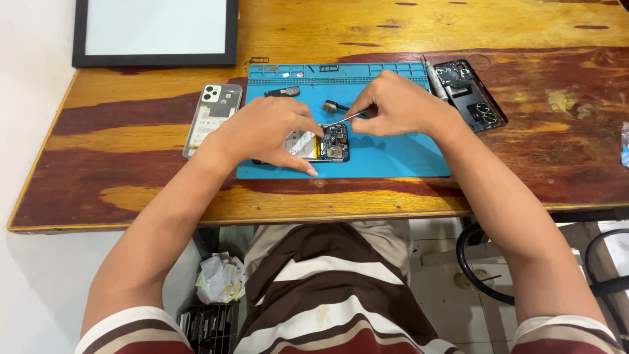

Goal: The person disassembles a smartphone on a blue mat, using tweezers and a screwdriver to remove screws and internal components. They carefully lift the motherboard and set it aside, then continue to remove additional parts from the device.

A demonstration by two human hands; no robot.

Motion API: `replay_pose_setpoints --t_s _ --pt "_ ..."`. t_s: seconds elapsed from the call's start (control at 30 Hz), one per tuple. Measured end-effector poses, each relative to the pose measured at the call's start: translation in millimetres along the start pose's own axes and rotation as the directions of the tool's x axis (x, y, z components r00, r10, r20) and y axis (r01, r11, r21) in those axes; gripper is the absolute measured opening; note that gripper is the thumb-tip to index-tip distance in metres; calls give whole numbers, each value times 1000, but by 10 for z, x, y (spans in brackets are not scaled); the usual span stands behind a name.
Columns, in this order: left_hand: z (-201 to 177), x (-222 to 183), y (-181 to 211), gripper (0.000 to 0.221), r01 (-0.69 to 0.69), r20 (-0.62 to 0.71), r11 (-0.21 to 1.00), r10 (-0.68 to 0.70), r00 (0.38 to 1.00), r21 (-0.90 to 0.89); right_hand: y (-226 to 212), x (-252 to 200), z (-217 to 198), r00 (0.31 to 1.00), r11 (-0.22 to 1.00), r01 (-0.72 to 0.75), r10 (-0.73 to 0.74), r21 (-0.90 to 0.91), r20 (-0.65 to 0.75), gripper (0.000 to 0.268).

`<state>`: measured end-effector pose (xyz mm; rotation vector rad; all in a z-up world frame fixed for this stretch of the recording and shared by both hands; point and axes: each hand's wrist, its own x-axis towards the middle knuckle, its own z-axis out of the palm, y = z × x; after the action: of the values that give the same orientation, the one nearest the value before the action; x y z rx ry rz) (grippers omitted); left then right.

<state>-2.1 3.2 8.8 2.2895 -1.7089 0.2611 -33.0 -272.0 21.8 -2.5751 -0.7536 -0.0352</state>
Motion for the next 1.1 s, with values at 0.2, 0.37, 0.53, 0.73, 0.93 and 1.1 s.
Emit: replay_pose_setpoints --t_s 0.2,0.37,0.53,0.73,0.93,1.1 --pt "70 -3 -41 53 -19 -32 1000 19 999 6 -7 16 34 999 998 43 -43 -36 4 33" --pt "95 11 -27 41 -49 -52 999 49 997 12 9 24 47 999 999 15 -14 -30 32 33" --pt "133 36 27 38 -20 -43 1000 21 999 21 31 25 69 997 997 71 -71 -5 24 32" --pt "224 53 20 41 -53 -115 998 50 992 -21 71 17 97 994 994 109 -108 -23 32 30" --pt "192 -21 -35 46 -85 -156 990 66 986 -113 -60 15 96 981 990 139 -137 -3 138 38" --pt "158 0 -103 54 -91 -146 989 74 987 -113 -151 23 116 974 982 179 -169 -53 154 53"
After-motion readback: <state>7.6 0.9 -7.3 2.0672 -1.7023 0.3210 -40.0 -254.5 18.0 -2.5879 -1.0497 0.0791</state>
